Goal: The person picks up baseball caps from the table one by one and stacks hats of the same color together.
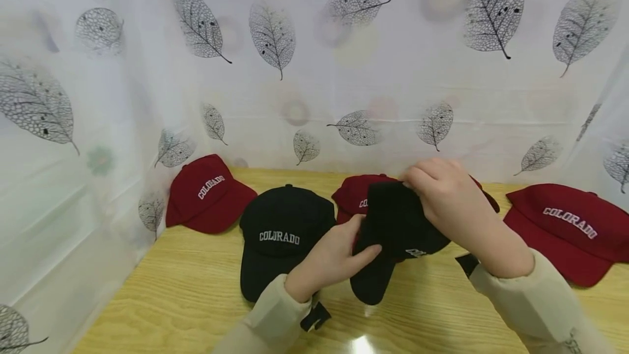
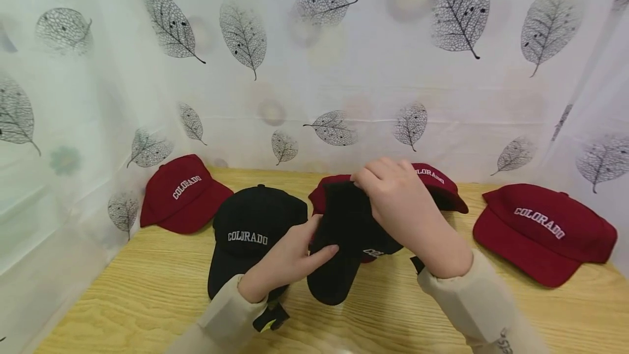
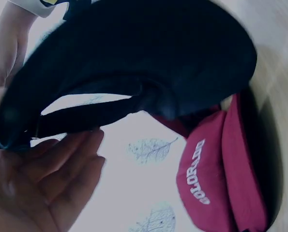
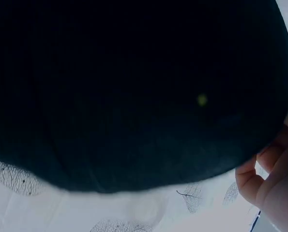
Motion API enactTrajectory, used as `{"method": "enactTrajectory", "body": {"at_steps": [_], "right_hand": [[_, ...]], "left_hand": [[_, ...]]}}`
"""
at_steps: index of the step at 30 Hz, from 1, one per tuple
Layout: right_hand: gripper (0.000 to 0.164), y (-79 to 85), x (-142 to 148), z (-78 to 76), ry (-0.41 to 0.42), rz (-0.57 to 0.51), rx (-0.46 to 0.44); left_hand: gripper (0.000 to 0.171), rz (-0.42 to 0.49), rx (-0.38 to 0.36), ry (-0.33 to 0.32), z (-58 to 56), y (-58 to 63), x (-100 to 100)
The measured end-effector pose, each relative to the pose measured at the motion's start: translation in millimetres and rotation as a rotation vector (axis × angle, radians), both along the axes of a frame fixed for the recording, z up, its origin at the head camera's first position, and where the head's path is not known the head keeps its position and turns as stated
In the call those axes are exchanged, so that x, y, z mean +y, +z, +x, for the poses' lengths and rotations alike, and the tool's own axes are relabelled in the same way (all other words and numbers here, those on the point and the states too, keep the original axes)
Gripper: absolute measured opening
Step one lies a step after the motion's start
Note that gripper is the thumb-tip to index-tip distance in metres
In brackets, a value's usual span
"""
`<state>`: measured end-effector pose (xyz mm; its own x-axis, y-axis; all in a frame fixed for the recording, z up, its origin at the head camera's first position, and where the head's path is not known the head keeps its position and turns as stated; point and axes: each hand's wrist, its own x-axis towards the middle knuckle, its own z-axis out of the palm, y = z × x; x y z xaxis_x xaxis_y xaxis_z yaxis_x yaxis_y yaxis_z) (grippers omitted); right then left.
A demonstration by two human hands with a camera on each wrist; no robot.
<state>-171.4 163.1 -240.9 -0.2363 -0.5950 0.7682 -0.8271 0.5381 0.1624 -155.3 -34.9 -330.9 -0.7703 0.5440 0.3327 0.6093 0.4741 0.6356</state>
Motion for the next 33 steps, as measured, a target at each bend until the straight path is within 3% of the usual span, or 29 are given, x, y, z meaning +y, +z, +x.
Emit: {"method": "enactTrajectory", "body": {"at_steps": [2,4,8,10,13,15,19,25,29,33], "right_hand": [[0.005,0.3,-2.7,1.5,-0.004,-0.009,-0.015],[0.020,0.4,-4.5,3.1,-0.014,-0.026,-0.032],[0.017,-0.8,-5.4,6.7,-0.029,-0.092,-0.082],[0.009,-2.9,-3.4,8.9,-0.039,-0.155,-0.121],[0.032,-9.9,3.5,12.3,-0.066,-0.319,-0.165],[0.034,-17.0,9.9,14.0,-0.091,-0.465,-0.200],[0.017,-33.2,19.3,13.8,-0.103,-0.729,-0.337],[0.021,-46.3,18.6,7.0,-0.160,-0.922,-0.680],[0.024,-51.9,18.1,0.6,-0.055,-1.043,-0.804],[0.026,-58.9,16.4,-6.2,0.036,-1.056,-0.896]], "left_hand": [[0.037,0.057,-0.007,-0.020,-0.8,-1.7,-0.3],[0.032,0.121,-0.005,-0.031,-1.2,-3.0,-0.4],[0.021,0.235,0.037,-0.026,-1.6,-4.7,-0.9],[0.015,0.284,0.073,-0.010,-2.4,-5.1,-2.1],[0.013,0.355,0.103,0.026,-3.6,-4.1,-5.3],[0.018,0.416,0.100,0.051,-4.6,-2.9,-8.4],[0.027,0.518,0.059,0.092,-5.8,1.7,-14.6],[0.028,0.628,-0.011,0.145,-6.6,8.7,-20.9],[0.026,0.740,-0.095,0.136,-6.7,14.0,-23.8],[0.027,0.851,-0.212,0.161,-4.7,19.0,-26.3]]}}
